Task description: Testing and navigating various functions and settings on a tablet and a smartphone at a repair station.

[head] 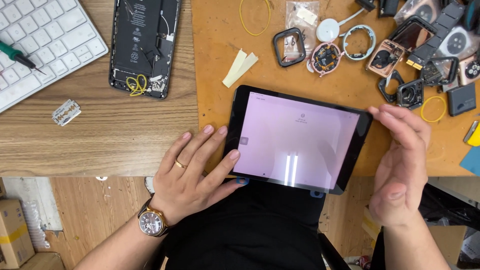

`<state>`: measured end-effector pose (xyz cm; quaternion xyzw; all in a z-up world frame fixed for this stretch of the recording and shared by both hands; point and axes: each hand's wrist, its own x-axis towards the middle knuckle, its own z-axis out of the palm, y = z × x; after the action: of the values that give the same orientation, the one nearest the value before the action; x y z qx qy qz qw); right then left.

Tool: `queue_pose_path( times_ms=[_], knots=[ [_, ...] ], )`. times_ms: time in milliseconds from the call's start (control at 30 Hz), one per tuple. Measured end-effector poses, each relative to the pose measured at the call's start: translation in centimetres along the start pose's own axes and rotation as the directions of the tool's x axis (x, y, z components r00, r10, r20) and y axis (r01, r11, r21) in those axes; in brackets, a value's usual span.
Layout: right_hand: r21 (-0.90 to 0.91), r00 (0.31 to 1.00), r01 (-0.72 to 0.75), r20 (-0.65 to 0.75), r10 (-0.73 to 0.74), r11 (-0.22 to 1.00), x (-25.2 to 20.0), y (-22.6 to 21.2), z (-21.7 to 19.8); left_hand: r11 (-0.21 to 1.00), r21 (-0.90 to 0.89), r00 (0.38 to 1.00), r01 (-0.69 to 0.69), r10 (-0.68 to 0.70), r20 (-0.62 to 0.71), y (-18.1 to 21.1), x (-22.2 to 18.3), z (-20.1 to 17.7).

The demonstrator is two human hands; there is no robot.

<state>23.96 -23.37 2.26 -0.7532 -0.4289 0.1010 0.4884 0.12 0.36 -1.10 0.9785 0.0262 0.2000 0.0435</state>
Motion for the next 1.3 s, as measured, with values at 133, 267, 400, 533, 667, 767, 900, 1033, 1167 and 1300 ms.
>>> queue_pose_path(
  times_ms=[133, 267, 400, 533, 667, 767, 900, 1033, 1167, 1300],
  knots=[
    [0.009, 0.999, -0.020, 0.026, 0.020, 1.000, 0.0, -0.2, -0.4, 1.000, 0.004, 0.999, 0.023, -0.023, -0.041, 0.1, -0.1, 0.3],
    [-0.029, 0.999, -0.034, -0.007, 0.034, 0.999, -0.3, 0.0, -0.5, 0.999, 0.044, 0.998, 0.016, -0.013, -0.057, 0.2, -0.2, 0.5],
    [-0.037, 0.998, -0.053, -0.027, 0.052, 0.998, -0.4, -0.1, -0.5, 0.999, 0.036, 0.998, 0.013, -0.011, -0.058, 0.3, -0.1, 0.5],
    [-0.150, 0.993, 0.029, 0.121, -0.011, 0.988, -0.2, -0.3, -0.9, 0.999, 0.035, 0.998, 0.019, -0.017, -0.055, 0.3, 0.0, 0.4],
    [-0.340, 0.959, 0.168, 0.276, -0.073, 0.925, 0.6, -1.0, -0.5, 0.999, 0.031, 0.998, 0.016, -0.015, -0.055, 0.1, -0.1, 0.5],
    [-0.311, 0.963, 0.142, 0.264, -0.058, 0.940, 0.3, -0.7, -0.5, 0.999, 0.030, 0.998, 0.015, -0.013, -0.055, 0.1, -0.2, 0.5],
    [-0.318, 0.959, 0.136, 0.279, -0.045, 0.938, 0.6, -0.9, -0.6, 0.999, 0.026, 0.998, 0.022, -0.021, -0.051, 0.0, 0.0, 0.5],
    [-0.183, 0.962, 0.029, 0.270, 0.022, 0.983, 0.6, -0.7, -1.2, 0.999, 0.029, 0.999, 0.018, -0.016, -0.049, -0.1, 0.0, 0.5],
    [-0.122, 0.956, -0.024, 0.289, 0.058, 0.992, 0.4, -0.2, -1.8, 1.000, 0.021, 0.999, 0.023, -0.022, -0.040, 0.0, 0.0, 0.5],
    [-0.199, 0.952, 0.009, 0.303, 0.053, 0.980, 0.4, -0.5, -1.5, 0.999, -0.005, 0.998, 0.044, -0.044, -0.041, 0.1, 0.5, 0.3]
  ],
)
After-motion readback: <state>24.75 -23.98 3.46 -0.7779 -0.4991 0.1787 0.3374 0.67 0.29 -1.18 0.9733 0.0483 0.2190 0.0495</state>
